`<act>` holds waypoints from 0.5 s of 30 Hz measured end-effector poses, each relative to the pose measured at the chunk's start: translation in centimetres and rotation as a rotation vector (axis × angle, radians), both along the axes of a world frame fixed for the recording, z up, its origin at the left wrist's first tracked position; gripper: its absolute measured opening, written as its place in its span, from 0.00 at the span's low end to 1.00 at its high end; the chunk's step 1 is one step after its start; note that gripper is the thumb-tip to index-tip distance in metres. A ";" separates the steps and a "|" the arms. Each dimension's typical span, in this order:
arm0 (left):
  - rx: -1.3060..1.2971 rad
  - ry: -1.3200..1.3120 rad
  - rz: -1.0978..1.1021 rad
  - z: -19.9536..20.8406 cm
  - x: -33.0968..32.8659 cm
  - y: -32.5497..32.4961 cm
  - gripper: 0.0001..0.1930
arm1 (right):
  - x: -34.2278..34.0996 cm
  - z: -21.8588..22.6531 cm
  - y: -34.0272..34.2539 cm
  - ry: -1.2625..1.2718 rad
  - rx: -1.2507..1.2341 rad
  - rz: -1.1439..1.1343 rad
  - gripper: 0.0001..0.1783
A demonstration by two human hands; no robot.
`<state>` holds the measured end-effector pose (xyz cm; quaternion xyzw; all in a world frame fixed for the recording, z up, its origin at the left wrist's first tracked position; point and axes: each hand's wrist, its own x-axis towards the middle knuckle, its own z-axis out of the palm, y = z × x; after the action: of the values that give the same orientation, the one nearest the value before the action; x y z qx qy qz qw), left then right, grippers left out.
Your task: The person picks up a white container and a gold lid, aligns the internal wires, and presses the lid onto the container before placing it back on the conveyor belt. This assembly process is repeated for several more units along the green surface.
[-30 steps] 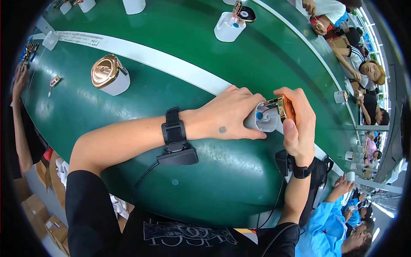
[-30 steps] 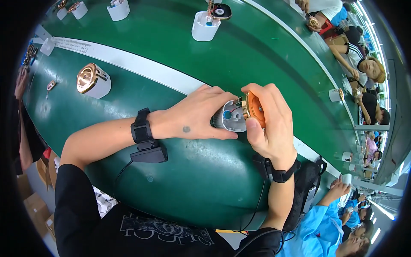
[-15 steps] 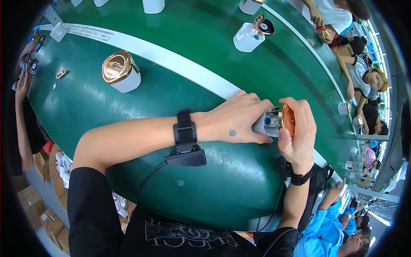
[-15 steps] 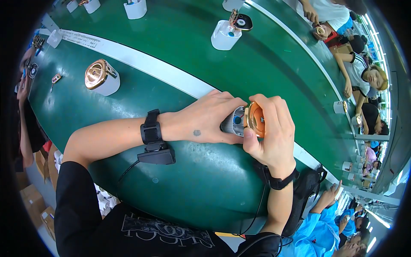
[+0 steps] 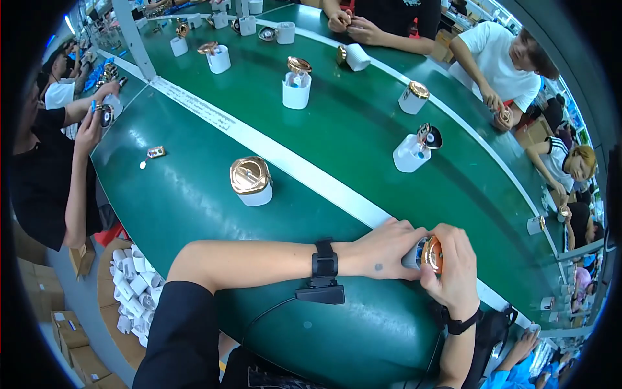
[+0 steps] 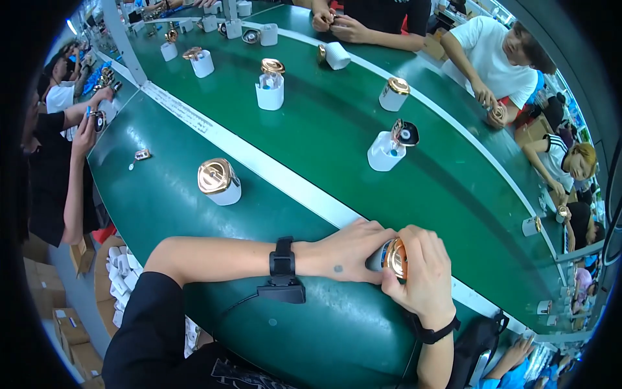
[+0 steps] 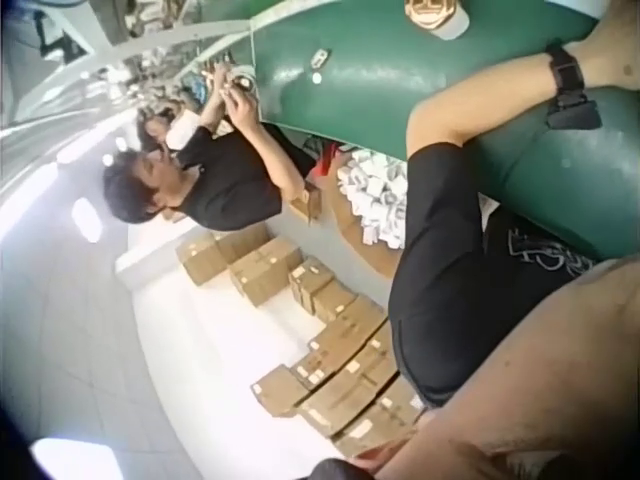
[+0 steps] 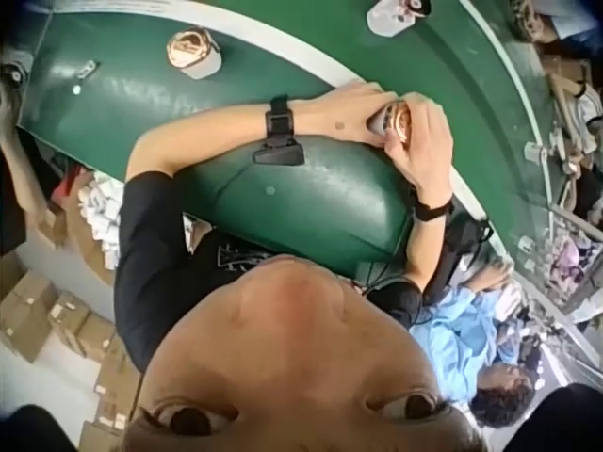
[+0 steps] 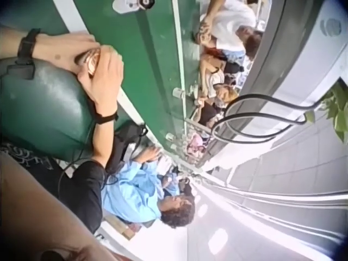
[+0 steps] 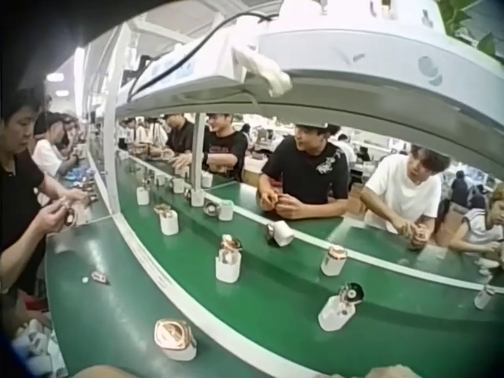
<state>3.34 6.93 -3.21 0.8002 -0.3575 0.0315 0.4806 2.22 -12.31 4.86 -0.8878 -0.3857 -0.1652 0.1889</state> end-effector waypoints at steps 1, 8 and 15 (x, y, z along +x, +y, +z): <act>-0.008 0.010 -0.001 -0.2 0.1 0.1 0.36 | -0.1 -0.2 0.0 0.044 0.013 -0.013 0.27; 0.022 0.058 -0.051 1.2 0.1 0.3 0.36 | -0.1 -0.6 -0.4 0.100 0.088 -0.029 0.25; 0.025 0.073 -0.057 0.6 0.5 0.5 0.35 | -0.3 0.1 0.1 0.104 0.186 -0.128 0.26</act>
<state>3.87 7.48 -2.59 0.7962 -0.3629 -0.0158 0.4839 1.88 -12.23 4.92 -0.8966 -0.3008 -0.1659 0.2794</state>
